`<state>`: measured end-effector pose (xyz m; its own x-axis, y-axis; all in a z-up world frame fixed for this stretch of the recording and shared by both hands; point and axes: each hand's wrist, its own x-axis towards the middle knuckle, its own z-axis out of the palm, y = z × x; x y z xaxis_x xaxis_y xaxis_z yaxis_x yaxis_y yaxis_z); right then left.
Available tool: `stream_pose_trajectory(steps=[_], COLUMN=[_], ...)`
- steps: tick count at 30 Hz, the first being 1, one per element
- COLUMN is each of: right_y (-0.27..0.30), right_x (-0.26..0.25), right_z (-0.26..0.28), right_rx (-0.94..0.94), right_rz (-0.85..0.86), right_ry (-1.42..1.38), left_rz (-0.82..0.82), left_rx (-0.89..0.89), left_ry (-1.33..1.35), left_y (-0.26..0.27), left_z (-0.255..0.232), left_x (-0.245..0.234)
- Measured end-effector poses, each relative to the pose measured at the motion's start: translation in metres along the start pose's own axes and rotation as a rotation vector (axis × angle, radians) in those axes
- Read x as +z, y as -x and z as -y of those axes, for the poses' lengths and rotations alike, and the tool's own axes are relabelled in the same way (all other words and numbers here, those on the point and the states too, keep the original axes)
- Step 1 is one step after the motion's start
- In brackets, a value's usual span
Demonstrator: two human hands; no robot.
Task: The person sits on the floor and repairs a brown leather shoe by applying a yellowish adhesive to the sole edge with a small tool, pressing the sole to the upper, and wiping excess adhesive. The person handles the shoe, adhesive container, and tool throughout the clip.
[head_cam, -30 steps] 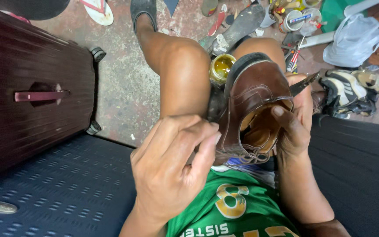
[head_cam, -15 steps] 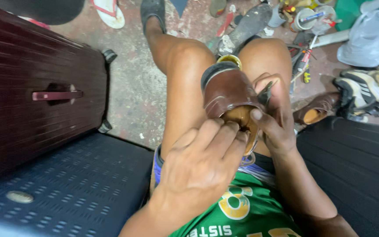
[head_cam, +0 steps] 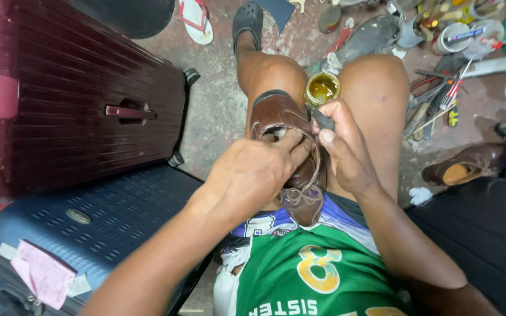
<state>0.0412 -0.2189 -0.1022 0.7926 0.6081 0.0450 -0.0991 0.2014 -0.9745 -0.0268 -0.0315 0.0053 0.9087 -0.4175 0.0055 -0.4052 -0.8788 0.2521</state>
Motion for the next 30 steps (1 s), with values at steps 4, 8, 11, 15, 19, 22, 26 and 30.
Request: stream_pose_trajectory(steps=[4, 8, 11, 15, 19, 22, 26, 30], right_y=[0.006, 0.002, 0.006, 0.010, 0.008, 0.018, 0.018, 0.024], right_x=[0.001, 0.003, 0.001, -0.003, -0.007, -0.004, -0.006, -0.006], right_z=[0.000, 0.005, 0.006, 0.005, -0.005, -0.009, 0.001, 0.014], right_rx=[0.074, 0.028, 0.038, 0.094, 0.124, 0.160, 0.160, 0.336], right_rz=[0.002, 0.010, 0.007, -0.004, -0.041, -0.059, -0.036, 0.029], right_ry=[-0.090, -0.066, -0.040, 0.122, -0.117, -0.197, -0.167, 0.031], left_rz=[0.161, 0.118, -0.045, -0.108, -0.133, -0.055, -0.019, -0.079], left_rx=[0.092, 0.245, 0.236, 0.222, 0.284, 0.316, 0.307, 0.241], left_ry=[-0.096, -0.340, -0.280, -0.192, -0.260, -0.169, -0.167, 0.000], left_y=[-0.010, -0.020, -0.018, -0.023, -0.028, -0.020, -0.004, 0.029], left_z=[0.005, 0.011, 0.015, 0.021, 0.023, 0.027, 0.040, 0.060], left_x=[0.021, 0.039, 0.050, 0.060, 0.064, 0.057, 0.039, 0.044])
